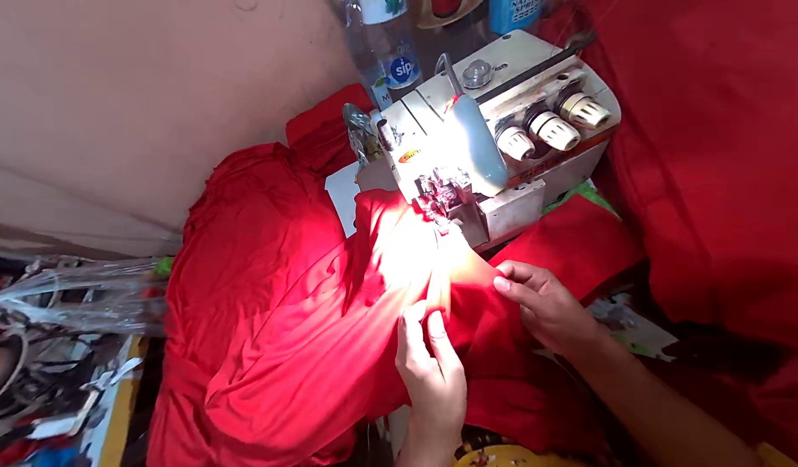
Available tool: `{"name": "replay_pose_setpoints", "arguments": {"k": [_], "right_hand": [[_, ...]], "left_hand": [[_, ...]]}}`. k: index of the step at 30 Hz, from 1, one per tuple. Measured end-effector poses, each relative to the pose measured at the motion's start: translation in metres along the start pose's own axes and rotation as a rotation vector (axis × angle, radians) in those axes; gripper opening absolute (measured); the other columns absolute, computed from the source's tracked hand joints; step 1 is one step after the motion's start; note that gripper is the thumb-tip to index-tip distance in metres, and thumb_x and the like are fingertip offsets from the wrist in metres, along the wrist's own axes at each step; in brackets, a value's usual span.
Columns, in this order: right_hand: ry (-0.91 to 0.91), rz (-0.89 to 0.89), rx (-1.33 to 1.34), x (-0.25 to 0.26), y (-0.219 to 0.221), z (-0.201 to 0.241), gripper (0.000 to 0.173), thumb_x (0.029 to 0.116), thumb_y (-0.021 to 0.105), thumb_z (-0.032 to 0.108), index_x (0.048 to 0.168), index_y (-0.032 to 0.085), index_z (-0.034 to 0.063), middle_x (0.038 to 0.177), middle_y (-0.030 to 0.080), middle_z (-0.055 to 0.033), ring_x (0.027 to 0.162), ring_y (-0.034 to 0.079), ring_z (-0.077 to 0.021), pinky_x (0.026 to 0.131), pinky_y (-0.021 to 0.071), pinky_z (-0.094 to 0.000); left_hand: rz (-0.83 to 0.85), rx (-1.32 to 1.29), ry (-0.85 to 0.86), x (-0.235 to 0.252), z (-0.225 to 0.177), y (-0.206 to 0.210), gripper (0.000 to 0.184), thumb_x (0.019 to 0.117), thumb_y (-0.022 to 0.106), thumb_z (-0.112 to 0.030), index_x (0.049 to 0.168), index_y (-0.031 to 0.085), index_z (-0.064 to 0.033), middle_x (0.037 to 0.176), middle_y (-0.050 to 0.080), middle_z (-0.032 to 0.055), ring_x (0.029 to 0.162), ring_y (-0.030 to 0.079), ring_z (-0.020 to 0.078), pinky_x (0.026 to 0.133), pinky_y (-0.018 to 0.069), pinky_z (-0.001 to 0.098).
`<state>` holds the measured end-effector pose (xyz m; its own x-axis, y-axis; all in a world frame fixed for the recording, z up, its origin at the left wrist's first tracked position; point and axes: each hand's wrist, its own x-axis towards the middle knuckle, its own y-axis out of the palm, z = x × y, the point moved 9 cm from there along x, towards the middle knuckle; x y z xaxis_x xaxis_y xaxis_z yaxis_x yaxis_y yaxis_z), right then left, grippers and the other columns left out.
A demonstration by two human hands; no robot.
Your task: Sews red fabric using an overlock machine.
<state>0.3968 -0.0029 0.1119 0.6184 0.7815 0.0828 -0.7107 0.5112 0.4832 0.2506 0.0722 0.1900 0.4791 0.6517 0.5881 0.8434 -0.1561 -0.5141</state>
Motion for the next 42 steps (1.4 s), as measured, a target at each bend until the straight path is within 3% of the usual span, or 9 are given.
{"name": "replay_pose_setpoints", "arguments": {"k": [6, 15, 17, 21, 27, 35, 38, 40, 42], "right_hand": [[-0.294, -0.032, -0.482, -0.009, -0.004, 0.020, 0.019, 0.0970, 0.061, 0.015, 0.091, 0.073, 0.0027, 0.090, 0.070, 0.0052, 0.088, 0.062, 0.0083, 0.081, 0.0514, -0.0101], [-0.440, -0.013, -0.592, -0.036, -0.002, 0.032, 0.022, 0.0962, 0.065, 0.017, 0.083, 0.071, 0.0008, 0.071, 0.060, 0.0005, 0.072, 0.054, 0.0067, 0.066, 0.0430, -0.0063], [-0.469, 0.014, -0.624, -0.039, 0.001, 0.033, 0.022, 0.0968, 0.063, 0.016, 0.087, 0.073, -0.0007, 0.074, 0.061, -0.0026, 0.072, 0.054, 0.0052, 0.067, 0.0427, -0.0060], [-0.471, 0.036, -0.681, -0.035, 0.005, 0.034, 0.024, 0.0982, 0.058, 0.012, 0.090, 0.074, -0.0038, 0.085, 0.067, -0.0087, 0.074, 0.058, 0.0031, 0.069, 0.0462, -0.0072], [-0.451, -0.107, -0.698, -0.025, 0.000, 0.042, 0.023, 0.0939, 0.067, 0.021, 0.086, 0.075, 0.0012, 0.080, 0.066, -0.0017, 0.069, 0.055, 0.0078, 0.063, 0.0435, -0.0054], [-0.161, 0.045, -0.433, -0.024, 0.000, 0.032, 0.018, 0.0972, 0.056, 0.009, 0.092, 0.072, 0.0031, 0.080, 0.066, 0.0088, 0.063, 0.058, 0.0093, 0.059, 0.0505, -0.0082], [-0.119, 0.067, -0.393, -0.022, 0.000, 0.028, 0.017, 0.0973, 0.057, 0.017, 0.093, 0.071, 0.0079, 0.074, 0.064, 0.0138, 0.061, 0.056, 0.0098, 0.057, 0.0481, -0.0088], [-0.073, 0.050, -0.403, -0.020, 0.000, 0.025, 0.012, 0.0945, 0.065, 0.020, 0.090, 0.070, 0.0101, 0.071, 0.065, 0.0135, 0.059, 0.058, 0.0090, 0.056, 0.0494, -0.0096], [0.012, 0.025, -0.344, -0.018, 0.001, 0.021, 0.011, 0.0935, 0.064, 0.013, 0.083, 0.067, 0.0138, 0.063, 0.060, 0.0148, 0.051, 0.053, 0.0083, 0.049, 0.0454, -0.0102]], "left_hand": [[0.110, 0.112, 0.334, 0.011, -0.044, 0.015, 0.022, 0.0988, 0.054, -0.011, 0.092, 0.070, 0.0027, 0.078, 0.069, 0.0101, 0.074, 0.065, 0.0080, 0.073, 0.0505, 0.0144], [0.185, 0.200, 0.480, -0.020, -0.050, 0.016, 0.014, 0.0927, 0.066, -0.011, 0.091, 0.076, -0.0017, 0.067, 0.062, 0.0051, 0.061, 0.056, 0.0114, 0.058, 0.0425, 0.0200], [0.148, 0.241, 0.497, -0.018, -0.051, 0.015, 0.014, 0.0920, 0.067, -0.013, 0.089, 0.078, -0.0045, 0.068, 0.063, 0.0046, 0.064, 0.056, 0.0124, 0.062, 0.0419, 0.0219], [0.128, 0.372, 0.503, -0.013, -0.050, 0.019, 0.013, 0.0917, 0.063, -0.012, 0.092, 0.076, -0.0132, 0.090, 0.069, 0.0055, 0.093, 0.060, 0.0201, 0.086, 0.0435, 0.0300], [0.053, 0.255, 0.489, -0.002, -0.044, 0.014, 0.011, 0.0907, 0.070, -0.017, 0.084, 0.076, -0.0113, 0.074, 0.067, 0.0003, 0.090, 0.058, 0.0161, 0.087, 0.0360, 0.0328], [0.089, 0.175, 0.479, -0.013, -0.042, 0.021, 0.011, 0.0925, 0.067, -0.013, 0.092, 0.078, -0.0114, 0.083, 0.070, 0.0011, 0.096, 0.058, 0.0173, 0.091, 0.0362, 0.0339], [0.103, 0.168, 0.511, -0.018, -0.043, 0.025, 0.012, 0.0927, 0.066, -0.013, 0.092, 0.078, -0.0103, 0.085, 0.071, 0.0024, 0.098, 0.058, 0.0182, 0.094, 0.0358, 0.0334], [0.075, 0.178, 0.552, -0.026, -0.038, 0.028, 0.013, 0.0928, 0.065, -0.022, 0.090, 0.073, -0.0129, 0.092, 0.069, 0.0031, 0.103, 0.059, 0.0192, 0.099, 0.0377, 0.0329], [0.028, 0.226, 0.555, -0.032, -0.023, 0.034, 0.026, 0.0923, 0.065, -0.041, 0.102, 0.061, -0.0175, 0.107, 0.059, 0.0036, 0.112, 0.053, 0.0195, 0.108, 0.0337, 0.0338]]}}
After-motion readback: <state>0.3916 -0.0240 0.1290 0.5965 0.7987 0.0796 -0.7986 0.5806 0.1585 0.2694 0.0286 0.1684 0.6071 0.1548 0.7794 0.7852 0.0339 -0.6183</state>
